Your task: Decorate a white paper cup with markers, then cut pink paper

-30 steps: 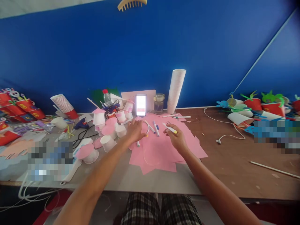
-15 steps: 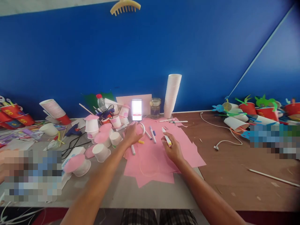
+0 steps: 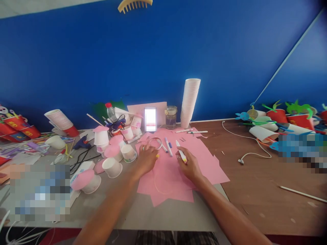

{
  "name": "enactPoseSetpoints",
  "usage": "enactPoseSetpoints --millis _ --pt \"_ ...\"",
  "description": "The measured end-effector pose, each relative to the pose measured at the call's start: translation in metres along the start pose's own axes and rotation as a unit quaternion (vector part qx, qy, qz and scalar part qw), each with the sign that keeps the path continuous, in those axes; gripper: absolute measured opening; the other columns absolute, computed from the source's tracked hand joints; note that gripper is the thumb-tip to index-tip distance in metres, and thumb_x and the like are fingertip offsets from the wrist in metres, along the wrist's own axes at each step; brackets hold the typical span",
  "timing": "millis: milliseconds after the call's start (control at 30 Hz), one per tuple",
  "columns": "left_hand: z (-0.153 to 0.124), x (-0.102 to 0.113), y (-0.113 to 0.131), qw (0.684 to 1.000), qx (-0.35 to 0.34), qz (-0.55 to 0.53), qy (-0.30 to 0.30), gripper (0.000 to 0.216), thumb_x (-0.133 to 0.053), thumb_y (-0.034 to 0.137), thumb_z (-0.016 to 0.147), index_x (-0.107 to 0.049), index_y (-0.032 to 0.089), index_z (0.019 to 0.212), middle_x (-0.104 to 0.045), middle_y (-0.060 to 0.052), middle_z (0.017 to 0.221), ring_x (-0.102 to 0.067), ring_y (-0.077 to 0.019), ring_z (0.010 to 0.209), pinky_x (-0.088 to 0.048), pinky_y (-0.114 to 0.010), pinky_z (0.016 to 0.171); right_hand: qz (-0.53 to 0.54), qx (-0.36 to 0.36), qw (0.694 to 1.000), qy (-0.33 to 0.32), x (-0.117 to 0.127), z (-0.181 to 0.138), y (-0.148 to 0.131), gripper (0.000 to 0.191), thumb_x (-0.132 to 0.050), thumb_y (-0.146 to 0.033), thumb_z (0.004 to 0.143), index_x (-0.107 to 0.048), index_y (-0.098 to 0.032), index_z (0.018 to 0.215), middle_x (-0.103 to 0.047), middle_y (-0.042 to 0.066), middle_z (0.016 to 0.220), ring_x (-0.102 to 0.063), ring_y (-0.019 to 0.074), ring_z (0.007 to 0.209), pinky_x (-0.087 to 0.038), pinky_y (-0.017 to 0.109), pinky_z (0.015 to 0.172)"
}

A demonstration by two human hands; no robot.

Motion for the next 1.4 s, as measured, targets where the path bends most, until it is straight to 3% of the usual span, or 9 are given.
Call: enactPoseSetpoints --millis 167,267,367,467,600,967,1267,1400 --pt "-0.001 -0.013 0.001 0.999 0.015 0.026 -0.014 0.021 -0.042 0.016 0.092 -0.063 0.019 0.091 -0.065 -0.008 0.097 -0.052 -0.0276 0.106 -0.03 -0.05 0.096 0.052 -0.033 0.998 -0.024 -0.005 -0.003 0.003 0.026 -0.049 -0.028 0.089 -0.059 -0.02 0.112 -0.069 0.008 0.089 -0.064 0.021 0.08 -0.05 0.031 0.068" --pt "0.0 -0.012 -0.006 0.999 0.033 -0.025 0.017 0.021 -0.043 0.017 0.091 -0.063 0.019 0.091 -0.066 -0.009 0.099 -0.052 -0.0269 0.105 -0.031 -0.05 0.096 0.157 -0.083 0.984 -0.017 -0.005 -0.003 0.009 0.026 -0.051 -0.034 0.091 -0.06 -0.02 0.11 -0.067 0.005 0.082 -0.062 0.0193 0.076 -0.049 0.03 0.067" --pt "-0.004 -0.002 -0.016 0.984 0.051 -0.158 0.071 0.02 -0.042 0.021 0.093 -0.061 0.02 0.098 -0.066 -0.008 0.102 -0.055 -0.023 0.101 -0.037 -0.043 0.093 0.3 -0.147 0.943 0.002 -0.008 -0.005 0.017 0.025 -0.054 -0.039 0.09 -0.063 -0.021 0.104 -0.063 0.001 0.069 -0.059 0.0171 0.07 -0.047 0.031 0.069" --pt "-0.009 0.0 -0.025 0.946 0.064 -0.302 0.095 0.022 -0.042 0.031 0.094 -0.061 0.021 0.1 -0.066 -0.006 0.099 -0.058 -0.0197 0.094 -0.044 -0.035 0.085 0.415 -0.202 0.887 -0.002 -0.017 -0.009 0.022 0.025 -0.06 -0.043 0.086 -0.068 -0.021 0.095 -0.06 -0.001 0.06 -0.054 0.0154 0.064 -0.044 0.031 0.07" --pt "-0.012 -0.004 -0.028 0.918 0.065 -0.378 0.095 0.023 -0.044 0.035 0.092 -0.061 0.021 0.1 -0.066 -0.006 0.101 -0.058 -0.02 0.097 -0.045 -0.034 0.087 0.478 -0.236 0.846 -0.027 -0.026 -0.013 0.019 0.027 -0.067 -0.047 0.08 -0.071 -0.022 0.091 -0.059 -0.001 0.057 -0.054 0.0155 0.063 -0.044 0.032 0.071" --pt "-0.012 0.004 -0.012 0.932 0.043 -0.35 0.083 0.025 -0.043 0.037 0.093 -0.063 0.021 0.094 -0.066 -0.005 0.094 -0.057 -0.0202 0.092 -0.044 -0.035 0.085 0.487 -0.238 0.839 -0.049 -0.033 -0.015 0.014 0.027 -0.067 -0.046 0.081 -0.071 -0.022 0.092 -0.058 -0.001 0.058 -0.053 0.0149 0.062 -0.044 0.031 0.068" --pt "-0.011 0.003 -0.003 0.933 0.038 -0.352 0.064 0.026 -0.044 0.038 0.093 -0.063 0.021 0.092 -0.065 -0.005 0.091 -0.056 -0.0204 0.09 -0.044 -0.035 0.084 0.444 -0.215 0.867 -0.075 -0.039 -0.015 0.005 0.029 -0.064 -0.048 0.081 -0.069 -0.02 0.091 -0.057 -0.001 0.058 -0.053 0.0165 0.062 -0.043 0.031 0.064" --pt "-0.012 0.0 0.001 0.919 0.029 -0.389 0.055 0.024 -0.045 0.038 0.093 -0.062 0.02 0.092 -0.064 -0.005 0.089 -0.057 -0.0186 0.086 -0.046 -0.033 0.08 0.461 -0.234 0.851 -0.09 -0.045 -0.018 0.007 0.03 -0.065 -0.048 0.081 -0.068 -0.021 0.093 -0.057 -0.001 0.057 -0.054 0.0169 0.062 -0.044 0.031 0.062"
Point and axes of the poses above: each hand's wrist, its own z-axis towards the middle knuckle, its own x-axis out of the back of the hand, y = z × x, the point moved 10 cm from there along z, towards the middle knuckle
